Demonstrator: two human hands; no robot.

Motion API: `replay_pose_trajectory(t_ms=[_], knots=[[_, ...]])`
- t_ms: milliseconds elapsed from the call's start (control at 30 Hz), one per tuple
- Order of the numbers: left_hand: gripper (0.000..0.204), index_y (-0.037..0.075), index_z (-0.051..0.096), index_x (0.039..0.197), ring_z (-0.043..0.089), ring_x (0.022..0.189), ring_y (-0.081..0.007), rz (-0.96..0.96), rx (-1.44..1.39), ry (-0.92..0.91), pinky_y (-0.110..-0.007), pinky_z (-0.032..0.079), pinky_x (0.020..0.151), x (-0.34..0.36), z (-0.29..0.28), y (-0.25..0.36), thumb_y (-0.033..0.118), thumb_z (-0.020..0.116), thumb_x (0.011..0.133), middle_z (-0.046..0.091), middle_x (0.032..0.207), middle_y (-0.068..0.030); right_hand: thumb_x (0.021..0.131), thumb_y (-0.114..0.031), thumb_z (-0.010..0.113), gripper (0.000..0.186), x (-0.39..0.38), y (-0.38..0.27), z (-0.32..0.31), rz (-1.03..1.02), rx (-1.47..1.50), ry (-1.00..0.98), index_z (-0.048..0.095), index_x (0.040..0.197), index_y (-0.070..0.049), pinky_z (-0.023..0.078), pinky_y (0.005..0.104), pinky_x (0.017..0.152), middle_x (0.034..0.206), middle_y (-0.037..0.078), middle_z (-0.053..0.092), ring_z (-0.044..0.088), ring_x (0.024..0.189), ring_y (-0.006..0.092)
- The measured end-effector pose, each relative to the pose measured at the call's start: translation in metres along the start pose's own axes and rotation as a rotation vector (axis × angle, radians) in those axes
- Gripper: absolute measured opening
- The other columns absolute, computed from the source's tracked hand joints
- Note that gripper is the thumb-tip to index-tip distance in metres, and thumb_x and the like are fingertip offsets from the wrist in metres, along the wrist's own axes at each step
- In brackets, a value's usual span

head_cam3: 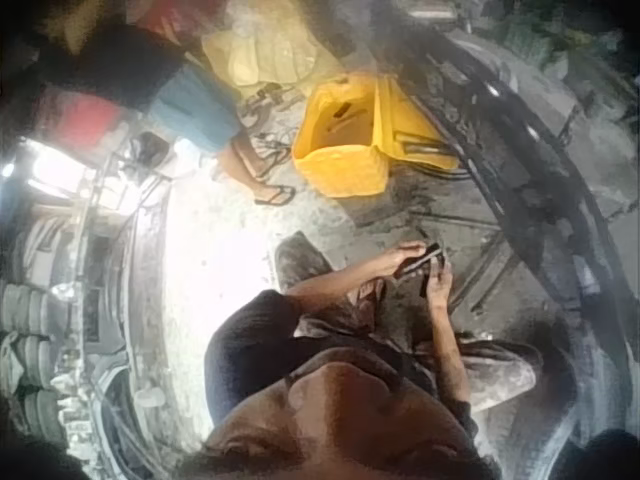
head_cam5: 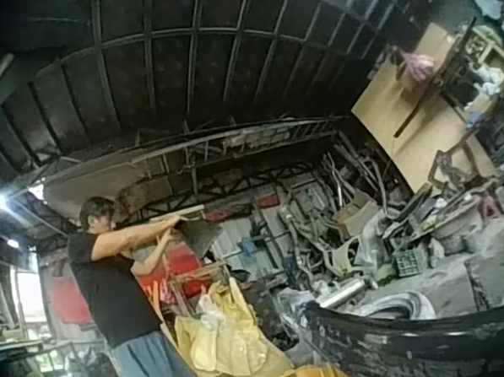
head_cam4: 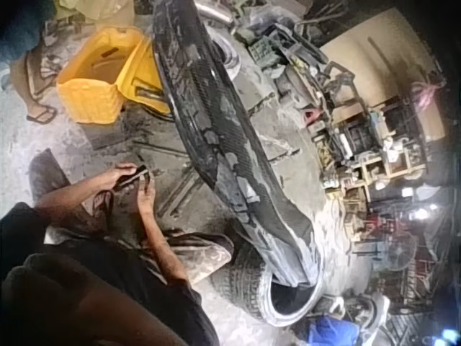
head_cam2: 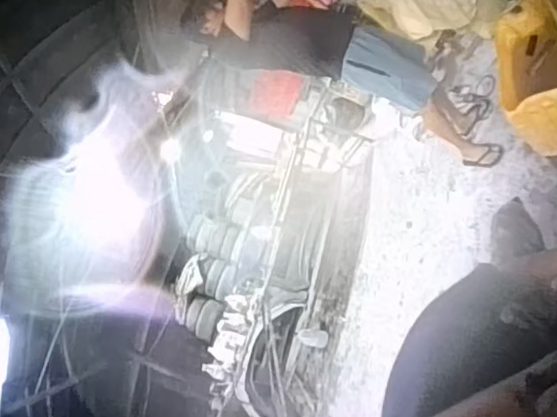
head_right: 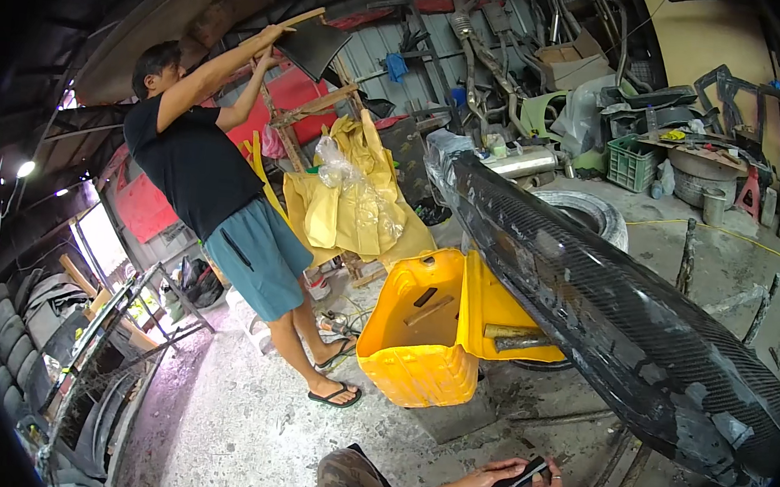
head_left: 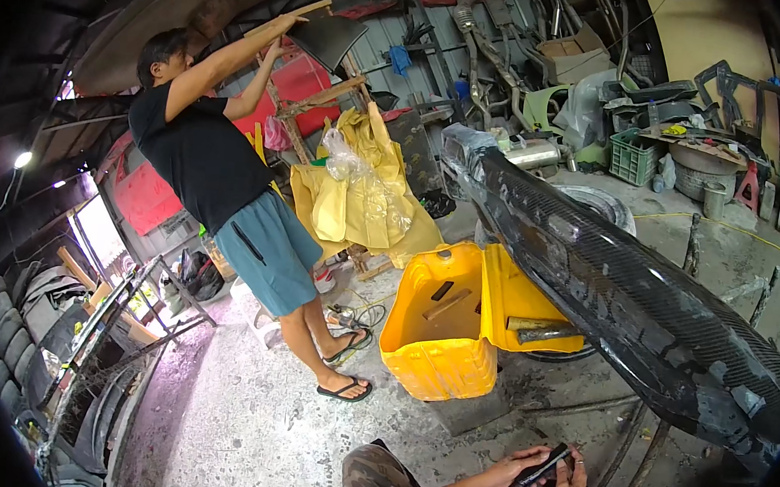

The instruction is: Wet sanding a carbon fiber car component using a sanding block and water from a container.

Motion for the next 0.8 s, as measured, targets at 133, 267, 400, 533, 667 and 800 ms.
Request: replay_pose_trajectory(t_ms=[133, 267, 400, 533, 667, 800], knots=[[0.057, 0.010, 0.040, 0.143, 0.061, 0.102, -0.0144, -0.157, -0.265, 0.088, -0.028, 0.052, 0.081, -0.003, 0.010, -0.003, 0.038, 0.060, 0.098, 0.055, 0.121, -0.0007, 0.092, -0.017, 0.068, 0.040, 0.007, -0.005, -0.002, 0.156, -0.061, 0.030, 0.052, 0.123, 0.002, 0.050, 0.0293, 0.080, 0.103, 0.009, 0.063, 0.060, 0.089, 0.0150], [0.056, 0.007, 0.043, 0.138, 0.047, 0.122, -0.0125, -0.017, -0.022, 0.131, -0.030, 0.040, 0.100, 0.008, 0.000, -0.027, 0.032, 0.066, 0.095, 0.049, 0.130, -0.0034, 0.083, -0.016, 0.077, 0.039, 0.015, -0.014, -0.005, 0.197, -0.139, 0.062, 0.061, 0.112, 0.005, 0.050, 0.0297, 0.073, 0.089, 0.009, 0.068, 0.062, 0.082, 0.0155], [0.058, 0.006, 0.043, 0.137, 0.049, 0.120, -0.0136, -0.031, -0.002, 0.129, -0.030, 0.038, 0.101, 0.012, 0.005, -0.020, 0.037, 0.066, 0.094, 0.049, 0.132, -0.0049, 0.081, -0.012, 0.078, 0.032, 0.023, 0.015, -0.021, 0.160, -0.124, 0.095, 0.063, 0.107, -0.001, 0.050, 0.0287, 0.069, 0.089, 0.004, 0.066, 0.061, 0.080, 0.0144], [0.065, 0.006, 0.038, 0.142, 0.060, 0.107, -0.0173, -0.157, -0.330, 0.029, -0.033, 0.048, 0.090, 0.016, -0.016, -0.019, 0.043, 0.063, 0.094, 0.046, 0.136, -0.0087, 0.080, -0.009, 0.079, 0.030, 0.021, 0.004, -0.016, 0.388, 0.431, 0.263, 0.060, 0.104, -0.012, 0.054, 0.0322, 0.064, 0.092, -0.003, 0.059, 0.061, 0.078, 0.0143], [0.062, 0.009, 0.038, 0.141, 0.062, 0.094, -0.0152, 0.145, -0.151, 0.298, -0.030, 0.052, 0.071, 0.015, -0.004, -0.002, 0.043, 0.062, 0.095, 0.059, 0.113, -0.0069, 0.083, -0.007, 0.076, 0.029, 0.020, 0.000, -0.024, 0.400, 0.725, 0.325, 0.055, 0.096, -0.020, 0.058, 0.0352, 0.062, 0.088, -0.007, 0.054, 0.061, 0.081, 0.0124], [0.053, 0.006, 0.035, 0.143, 0.061, 0.080, -0.0135, 0.212, 0.038, 0.292, -0.027, 0.048, 0.064, 0.009, -0.009, 0.007, 0.019, 0.060, 0.098, 0.059, 0.100, -0.0058, 0.083, -0.004, 0.074, 0.030, 0.021, -0.019, -0.012, 0.448, 0.683, 0.180, 0.053, 0.094, -0.021, 0.060, 0.0349, 0.063, 0.084, -0.008, 0.053, 0.062, 0.077, 0.0125]])
Point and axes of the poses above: each hand's wrist, its own x-axis towards the middle knuckle, its own z-axis out of the palm, y = z × x, the point moved 1 cm from there along x, towards the middle knuckle
